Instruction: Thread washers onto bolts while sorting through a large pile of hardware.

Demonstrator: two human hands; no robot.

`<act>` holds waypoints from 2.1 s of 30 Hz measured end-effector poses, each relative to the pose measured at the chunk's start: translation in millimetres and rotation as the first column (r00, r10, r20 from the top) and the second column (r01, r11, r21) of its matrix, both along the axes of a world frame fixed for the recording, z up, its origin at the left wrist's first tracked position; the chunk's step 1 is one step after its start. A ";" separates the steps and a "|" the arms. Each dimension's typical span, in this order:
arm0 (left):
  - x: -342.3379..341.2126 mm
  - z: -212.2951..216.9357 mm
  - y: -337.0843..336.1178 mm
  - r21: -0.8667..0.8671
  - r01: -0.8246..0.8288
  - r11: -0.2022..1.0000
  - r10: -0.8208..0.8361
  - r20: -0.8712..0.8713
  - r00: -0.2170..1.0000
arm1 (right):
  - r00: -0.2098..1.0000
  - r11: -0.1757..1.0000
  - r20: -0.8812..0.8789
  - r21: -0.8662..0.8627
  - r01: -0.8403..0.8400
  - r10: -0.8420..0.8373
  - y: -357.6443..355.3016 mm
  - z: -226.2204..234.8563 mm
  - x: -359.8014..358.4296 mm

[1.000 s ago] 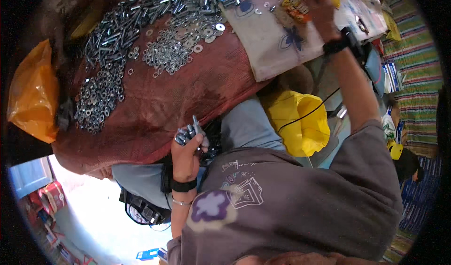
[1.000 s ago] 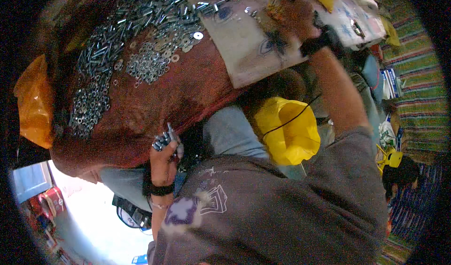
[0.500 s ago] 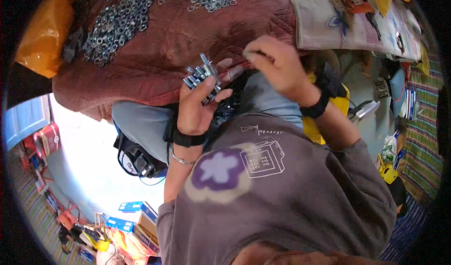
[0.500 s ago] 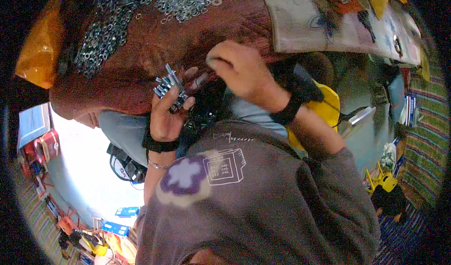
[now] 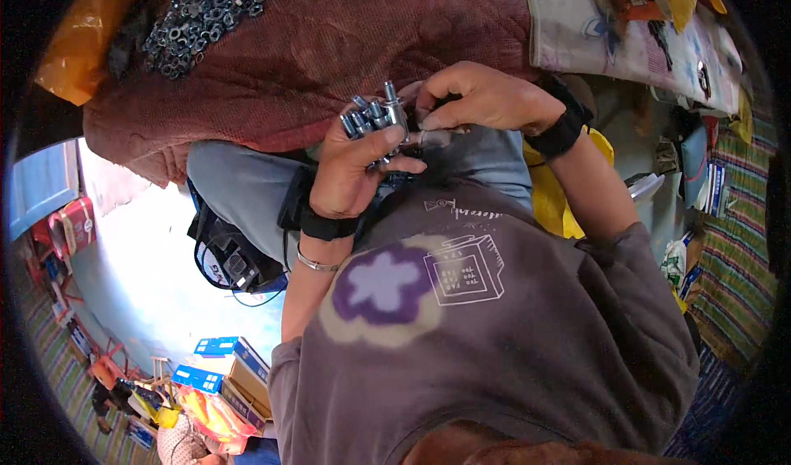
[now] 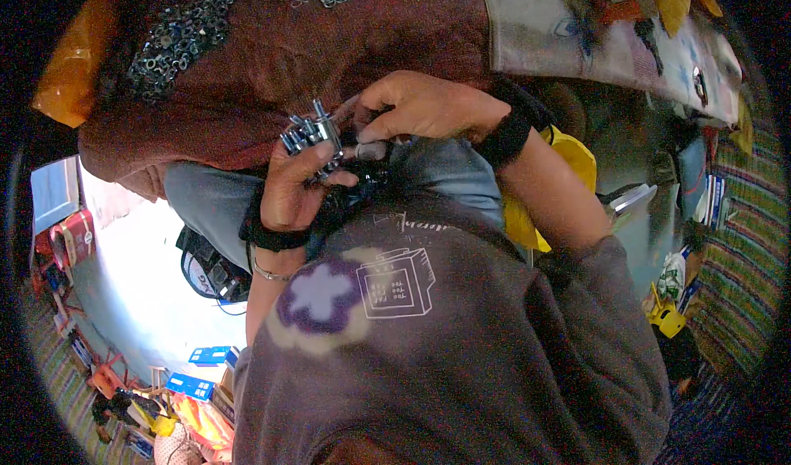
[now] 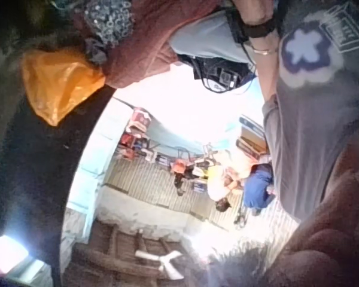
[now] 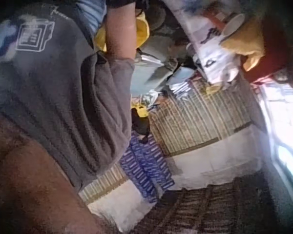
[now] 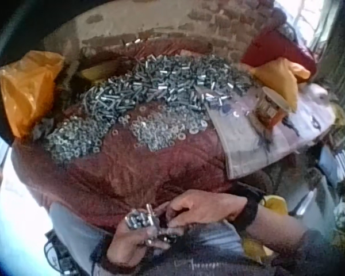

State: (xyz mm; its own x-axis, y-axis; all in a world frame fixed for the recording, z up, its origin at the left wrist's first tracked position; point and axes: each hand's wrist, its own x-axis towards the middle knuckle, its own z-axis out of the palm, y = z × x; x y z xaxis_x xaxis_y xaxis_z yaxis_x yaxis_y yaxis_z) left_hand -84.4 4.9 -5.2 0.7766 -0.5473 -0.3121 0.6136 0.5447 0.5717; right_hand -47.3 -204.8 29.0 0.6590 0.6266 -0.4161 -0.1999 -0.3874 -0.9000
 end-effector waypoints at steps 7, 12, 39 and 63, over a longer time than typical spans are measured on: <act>4.0 1.9 -1.7 -0.028 0.034 0.999 -0.035 -0.018 0.999 | 0.962 0.998 0.270 0.051 0.030 -0.043 1.8 -12.4 -10.7; 3.9 5.7 -5.6 0.011 0.014 1.000 -0.015 0.093 0.996 | 0.958 0.987 0.256 0.124 0.098 -0.127 12.0 -26.4 -16.3; 36.5 10.6 8.9 0.442 -0.287 0.850 0.248 0.144 0.958 | 0.381 0.562 0.920 -0.269 0.782 -0.090 -32.0 -26.5 87.1; 51.8 -11.5 -2.4 0.421 -0.351 0.836 0.318 0.150 0.936 | 0.294 0.662 0.945 -0.129 0.738 -0.144 -24.7 -33.5 83.6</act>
